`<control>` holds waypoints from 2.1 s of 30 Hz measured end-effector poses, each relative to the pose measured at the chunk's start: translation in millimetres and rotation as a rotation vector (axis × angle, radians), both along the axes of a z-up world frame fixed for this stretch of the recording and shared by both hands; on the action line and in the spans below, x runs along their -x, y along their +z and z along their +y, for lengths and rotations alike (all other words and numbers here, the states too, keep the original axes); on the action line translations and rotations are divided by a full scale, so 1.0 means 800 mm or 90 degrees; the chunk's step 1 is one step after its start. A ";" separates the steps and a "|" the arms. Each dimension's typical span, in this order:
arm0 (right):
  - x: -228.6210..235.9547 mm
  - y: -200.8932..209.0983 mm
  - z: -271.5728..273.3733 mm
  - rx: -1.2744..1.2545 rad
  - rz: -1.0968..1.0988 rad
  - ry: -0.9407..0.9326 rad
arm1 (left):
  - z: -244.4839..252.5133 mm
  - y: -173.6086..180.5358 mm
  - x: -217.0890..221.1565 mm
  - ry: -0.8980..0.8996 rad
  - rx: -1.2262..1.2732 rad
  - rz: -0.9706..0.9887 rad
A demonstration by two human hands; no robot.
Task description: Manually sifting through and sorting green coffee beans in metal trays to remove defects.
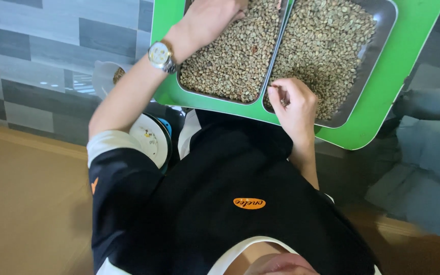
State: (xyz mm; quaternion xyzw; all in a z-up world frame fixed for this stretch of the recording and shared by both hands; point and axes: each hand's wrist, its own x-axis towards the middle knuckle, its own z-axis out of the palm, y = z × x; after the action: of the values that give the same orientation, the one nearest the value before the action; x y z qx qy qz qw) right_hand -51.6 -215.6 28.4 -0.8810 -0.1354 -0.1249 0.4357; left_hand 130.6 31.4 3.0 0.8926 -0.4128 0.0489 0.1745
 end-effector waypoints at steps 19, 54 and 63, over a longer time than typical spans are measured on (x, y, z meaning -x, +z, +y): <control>0.003 -0.013 -0.007 0.034 0.003 -0.022 | -0.051 0.056 0.170 0.042 0.200 0.119; -0.002 -0.022 -0.005 0.014 -0.053 -0.031 | -0.042 0.021 0.174 0.257 0.141 0.037; 0.002 0.002 -0.001 0.024 -0.030 -0.027 | -0.051 0.030 0.169 0.073 -0.057 0.106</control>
State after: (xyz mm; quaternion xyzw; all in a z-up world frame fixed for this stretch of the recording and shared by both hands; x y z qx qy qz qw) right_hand -53.0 -216.8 30.3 -0.8887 -0.1294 -0.1522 0.4127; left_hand -4.2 -9.1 27.1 0.9225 -0.3470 -0.0344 0.1654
